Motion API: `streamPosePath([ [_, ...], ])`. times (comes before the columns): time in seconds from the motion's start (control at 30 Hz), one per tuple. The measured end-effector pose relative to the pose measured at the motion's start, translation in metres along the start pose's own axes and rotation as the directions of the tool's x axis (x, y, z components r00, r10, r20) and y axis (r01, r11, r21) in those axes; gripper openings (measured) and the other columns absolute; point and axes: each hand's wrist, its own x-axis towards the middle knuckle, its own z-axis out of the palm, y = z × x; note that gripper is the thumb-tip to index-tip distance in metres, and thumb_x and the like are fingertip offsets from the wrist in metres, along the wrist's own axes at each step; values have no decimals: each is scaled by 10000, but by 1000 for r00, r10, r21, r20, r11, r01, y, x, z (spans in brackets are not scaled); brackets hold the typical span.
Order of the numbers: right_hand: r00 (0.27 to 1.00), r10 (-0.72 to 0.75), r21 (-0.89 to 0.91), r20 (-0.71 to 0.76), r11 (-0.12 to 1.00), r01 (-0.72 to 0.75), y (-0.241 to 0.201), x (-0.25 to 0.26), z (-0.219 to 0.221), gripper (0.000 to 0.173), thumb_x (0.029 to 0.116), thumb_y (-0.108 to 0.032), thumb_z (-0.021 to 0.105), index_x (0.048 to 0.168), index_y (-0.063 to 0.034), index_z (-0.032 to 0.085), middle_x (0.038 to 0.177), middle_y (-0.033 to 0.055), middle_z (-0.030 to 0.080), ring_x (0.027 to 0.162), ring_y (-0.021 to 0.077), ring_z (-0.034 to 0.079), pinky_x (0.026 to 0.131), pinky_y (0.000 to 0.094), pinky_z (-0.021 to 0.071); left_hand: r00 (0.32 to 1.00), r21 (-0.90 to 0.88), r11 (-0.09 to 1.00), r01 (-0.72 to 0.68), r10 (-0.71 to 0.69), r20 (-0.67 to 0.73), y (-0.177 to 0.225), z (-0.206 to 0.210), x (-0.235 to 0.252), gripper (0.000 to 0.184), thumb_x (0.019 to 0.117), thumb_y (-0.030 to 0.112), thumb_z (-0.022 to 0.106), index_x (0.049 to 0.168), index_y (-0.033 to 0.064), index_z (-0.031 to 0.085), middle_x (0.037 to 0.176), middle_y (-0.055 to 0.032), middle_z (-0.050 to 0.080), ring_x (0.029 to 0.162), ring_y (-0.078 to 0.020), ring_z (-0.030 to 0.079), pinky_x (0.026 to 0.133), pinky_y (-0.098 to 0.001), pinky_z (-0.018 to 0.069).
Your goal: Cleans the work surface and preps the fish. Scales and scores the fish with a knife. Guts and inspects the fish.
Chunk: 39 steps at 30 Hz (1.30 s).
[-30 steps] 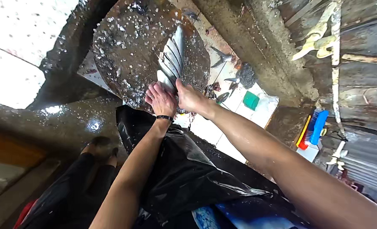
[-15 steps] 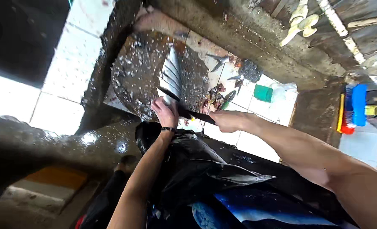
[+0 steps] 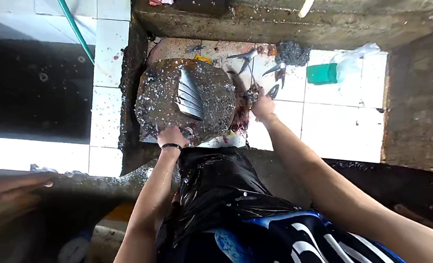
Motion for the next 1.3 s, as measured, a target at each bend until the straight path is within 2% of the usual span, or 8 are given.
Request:
streamPosePath([
  [0.13,1000,-20,69,8,997,19,-7,26,27,906,806,-121,778,1586,-100,318,1379,373,521,1128,581,607,856,749,515,998,71,997,-31,26,62,11,-10,27,685,663,522,892,1139,67,702,1146,-219,704,1099,-434,667,858,-686,524],
  [0.27,998,-57,75,6,996,56,-12,29,44,843,806,-161,781,1551,-95,392,1409,373,500,1226,580,548,947,783,443,923,-219,897,-385,380,-68,-39,5,48,709,641,591,919,1213,216,732,1151,-114,736,1107,-326,683,954,-649,524],
  [0.33,989,-107,182,-105,975,125,-23,4,43,769,839,-289,773,1519,-101,468,1459,350,466,1309,547,490,1023,760,401,844,-425,729,-537,459,-279,-44,12,34,693,670,507,939,1236,171,718,1157,-89,742,1116,-235,696,1017,-545,539],
  [0.4,929,-224,339,-293,885,320,-44,-47,34,680,823,-185,758,1459,-107,529,1414,252,545,1231,425,601,954,624,546,748,-487,579,-654,395,-534,-32,25,20,651,684,450,946,1215,148,721,1117,-46,762,1053,-150,727,984,-448,588],
  [0.6,719,-487,574,-497,437,693,-114,-176,23,807,811,-80,702,1537,-48,351,1445,162,518,1145,237,634,844,404,608,380,-181,551,-814,270,-885,-1,27,24,471,770,367,839,1178,146,757,1112,-73,765,948,-209,753,796,-458,624],
  [0.7,745,-480,560,-463,493,666,-126,-191,24,835,799,-93,748,1543,-44,372,1467,193,489,1269,277,580,958,429,586,317,-129,519,-845,293,-902,0,15,24,472,778,388,826,1184,158,758,1131,-64,763,949,-202,751,774,-445,621],
  [1.17,803,-328,543,-497,605,583,-149,-189,29,679,873,-203,696,1458,-9,409,1173,163,655,999,222,677,884,413,583,200,-27,472,-881,321,-926,1,-9,53,457,725,367,831,1133,165,784,1093,-73,776,877,-204,763,684,-427,618],
  [1.3,845,-325,577,-426,622,530,-150,-190,28,644,849,-220,714,1401,8,472,1281,196,604,1072,239,668,910,403,579,125,61,446,-893,376,-918,1,-9,54,408,744,344,801,1111,166,798,1086,-74,781,854,-224,764,633,-429,606],
])
